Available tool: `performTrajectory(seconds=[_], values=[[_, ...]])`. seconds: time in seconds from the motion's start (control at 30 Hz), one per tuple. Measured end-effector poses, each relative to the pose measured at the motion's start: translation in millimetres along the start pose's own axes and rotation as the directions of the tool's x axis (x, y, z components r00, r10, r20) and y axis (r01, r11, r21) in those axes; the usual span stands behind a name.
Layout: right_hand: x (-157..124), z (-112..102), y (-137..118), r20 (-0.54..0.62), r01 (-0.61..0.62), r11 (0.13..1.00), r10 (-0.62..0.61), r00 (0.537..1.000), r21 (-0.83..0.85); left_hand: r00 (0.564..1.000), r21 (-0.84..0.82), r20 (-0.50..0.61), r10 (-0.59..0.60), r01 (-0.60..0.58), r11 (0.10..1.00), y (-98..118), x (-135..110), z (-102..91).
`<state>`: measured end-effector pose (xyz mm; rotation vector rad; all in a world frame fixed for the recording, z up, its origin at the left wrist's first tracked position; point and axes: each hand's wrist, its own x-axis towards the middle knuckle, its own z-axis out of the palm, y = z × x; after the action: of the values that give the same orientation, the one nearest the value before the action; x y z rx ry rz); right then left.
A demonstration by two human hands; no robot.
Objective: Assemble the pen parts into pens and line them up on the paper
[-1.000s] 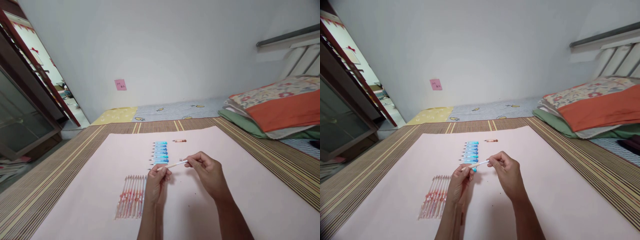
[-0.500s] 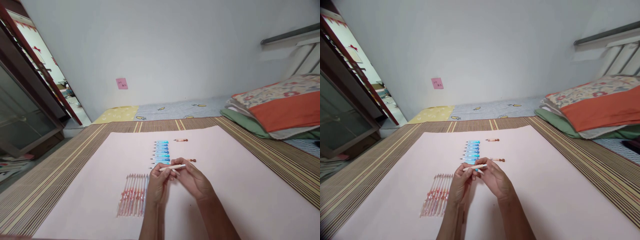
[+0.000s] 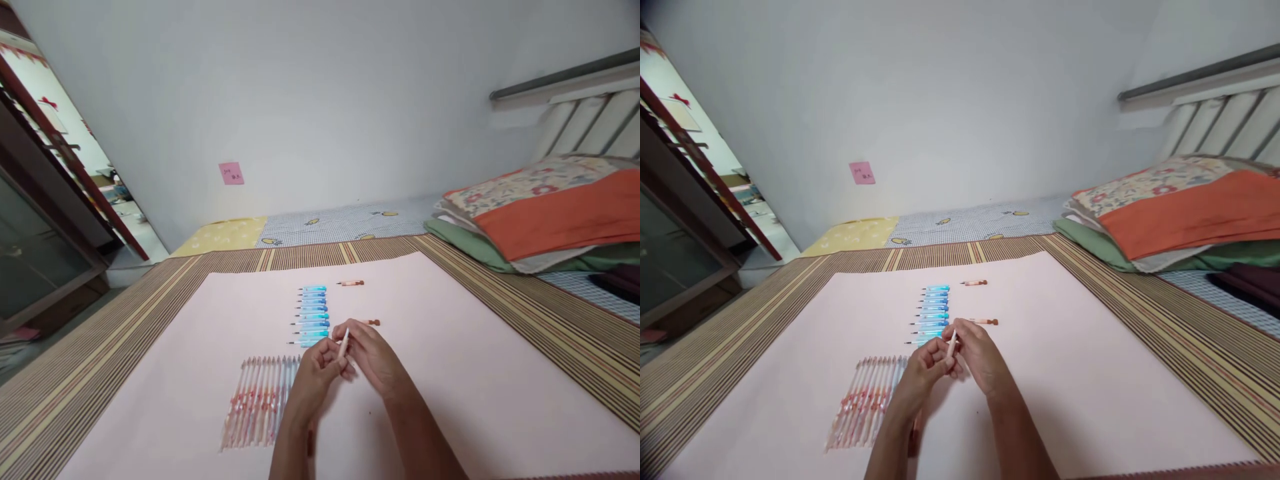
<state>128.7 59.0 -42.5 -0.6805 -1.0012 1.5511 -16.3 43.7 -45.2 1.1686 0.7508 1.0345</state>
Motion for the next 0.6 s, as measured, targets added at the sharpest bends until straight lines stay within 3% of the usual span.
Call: performTrajectory(seconds=[0.07,0.13,0.17,0.23,0.3,0.33,0.47,0.6], values=[[3,-12,-1,-0.102,0.033,0.985,-0.050,0.994,-0.168,1.000,0.023,-0.027,-0.003,0.003,1.000,1,-1,-3.1],[7,-31,-1,-0.268,0.048,0.888,-0.188,0.945,-0.457,0.995,0.035,-0.099,0.017,-0.013,0.999,2,0,-6.4],[9,-43,-1,-0.333,0.000,0.779,-0.268,0.904,-0.627,0.990,0.030,-0.136,0.025,-0.022,0.999,2,0,-7.9],[13,-63,4,-0.307,-0.108,0.465,-0.377,0.874,-0.879,0.982,-0.001,-0.186,0.030,-0.031,1.000,1,1,-9.8],[17,-77,12,-0.246,-0.176,0.218,-0.351,0.904,-0.960,0.979,-0.035,-0.204,0.026,-0.034,0.999,0,2,-10.3],[19,-81,16,-0.234,-0.186,0.169,-0.339,0.911,-0.968,0.978,-0.044,-0.205,0.022,-0.031,0.999,-1,3,-10.3],[22,-80,27,-0.243,-0.209,0.137,-0.329,0.912,-0.968,0.976,-0.045,-0.216,0.023,-0.034,0.998,-4,4,-10.4],[20,-76,26,-0.290,-0.236,0.188,-0.350,0.891,-0.953,0.967,-0.056,-0.253,0.044,-0.060,0.997,-4,5,-11.7]])
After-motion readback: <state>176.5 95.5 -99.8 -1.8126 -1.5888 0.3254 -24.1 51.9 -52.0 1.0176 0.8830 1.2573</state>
